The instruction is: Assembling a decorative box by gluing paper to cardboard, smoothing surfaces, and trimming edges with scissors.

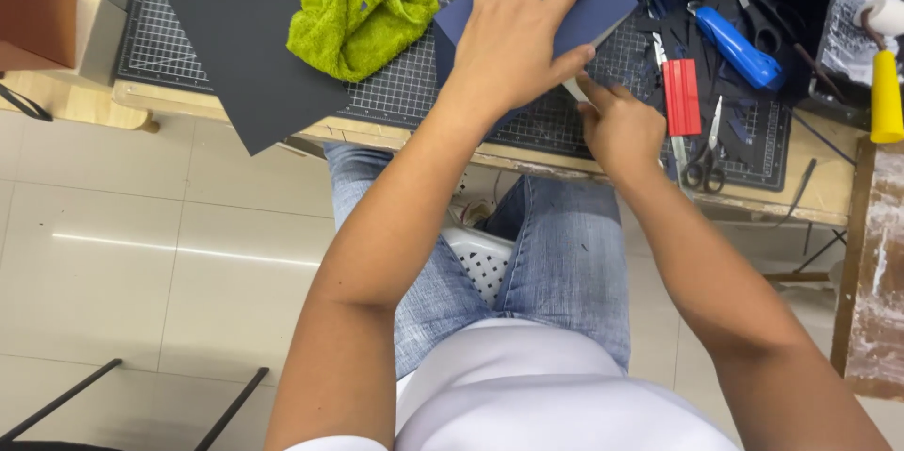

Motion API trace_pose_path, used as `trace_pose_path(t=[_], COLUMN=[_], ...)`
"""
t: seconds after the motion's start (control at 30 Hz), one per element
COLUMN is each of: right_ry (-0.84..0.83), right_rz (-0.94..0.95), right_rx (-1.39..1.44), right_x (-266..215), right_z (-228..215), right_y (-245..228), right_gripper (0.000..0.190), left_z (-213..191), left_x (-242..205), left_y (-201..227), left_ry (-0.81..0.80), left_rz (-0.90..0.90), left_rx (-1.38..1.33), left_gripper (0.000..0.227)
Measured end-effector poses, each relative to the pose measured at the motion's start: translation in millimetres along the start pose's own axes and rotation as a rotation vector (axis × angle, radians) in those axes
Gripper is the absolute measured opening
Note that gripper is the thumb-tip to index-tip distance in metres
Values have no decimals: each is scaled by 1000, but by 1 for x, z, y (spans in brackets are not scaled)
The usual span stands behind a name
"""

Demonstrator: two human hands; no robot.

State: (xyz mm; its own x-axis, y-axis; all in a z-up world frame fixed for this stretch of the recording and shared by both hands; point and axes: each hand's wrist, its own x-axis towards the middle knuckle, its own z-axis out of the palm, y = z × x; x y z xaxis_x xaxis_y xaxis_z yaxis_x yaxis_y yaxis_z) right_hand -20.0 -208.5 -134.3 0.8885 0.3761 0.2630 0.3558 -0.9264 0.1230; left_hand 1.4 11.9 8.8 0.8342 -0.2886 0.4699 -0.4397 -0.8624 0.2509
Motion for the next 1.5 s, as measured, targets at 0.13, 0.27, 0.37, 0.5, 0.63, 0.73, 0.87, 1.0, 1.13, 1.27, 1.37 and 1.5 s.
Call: trace_pose_path(t=[0.13, 0.27, 0.37, 0.5, 0.63, 0.73, 0.87, 1.0, 1.13, 1.27, 1.37, 1.5], right_ry=[-151, -33, -62, -148, -252, -174, -157, -242, -242, -512, -306, -145], right_rz=[41, -76, 146, 163, 196, 175, 157, 200, -25, 168, 259, -49], right_rx=[142, 140, 75, 135, 282, 189, 61, 106, 76, 417, 177, -147], right_x=[-31, -26, 1, -2, -15, -12, -1, -10, -43, -3, 5, -41], right_z=[-22, -14, 8, -27, -25, 7, 6, 2, -20, -69, -8, -6], right_y=[-52, -30, 23, 1, -8, 4, 10, -13, -69, -48, -2, -64], right_gripper=[28, 44, 44, 46, 48, 46, 42, 43, 49, 45, 41, 57], left_z=[5, 0, -3, -1, -1, -5, -6, -6, -3, -2, -4, -4], left_x=[-1, 1, -5, -2, -1, -2, -4, -2, -1, -3, -3, 0], left_y=[-2, 0, 2, 0, 2, 2, 2, 5, 5, 1, 3, 3], left_ry=[-33, -25, -53, -20, -34, -31, -42, -45, -24, -22, -14, -36], left_rz=[7, 2, 10, 32, 16, 18, 8, -3, 1, 11, 13, -7], left_rx=[-11, 3, -8, -12, 0, -12, -24, -21, -15, -14, -22, -31], left_gripper=[62, 63, 63, 63, 61, 61, 62, 61, 61, 62, 59, 62])
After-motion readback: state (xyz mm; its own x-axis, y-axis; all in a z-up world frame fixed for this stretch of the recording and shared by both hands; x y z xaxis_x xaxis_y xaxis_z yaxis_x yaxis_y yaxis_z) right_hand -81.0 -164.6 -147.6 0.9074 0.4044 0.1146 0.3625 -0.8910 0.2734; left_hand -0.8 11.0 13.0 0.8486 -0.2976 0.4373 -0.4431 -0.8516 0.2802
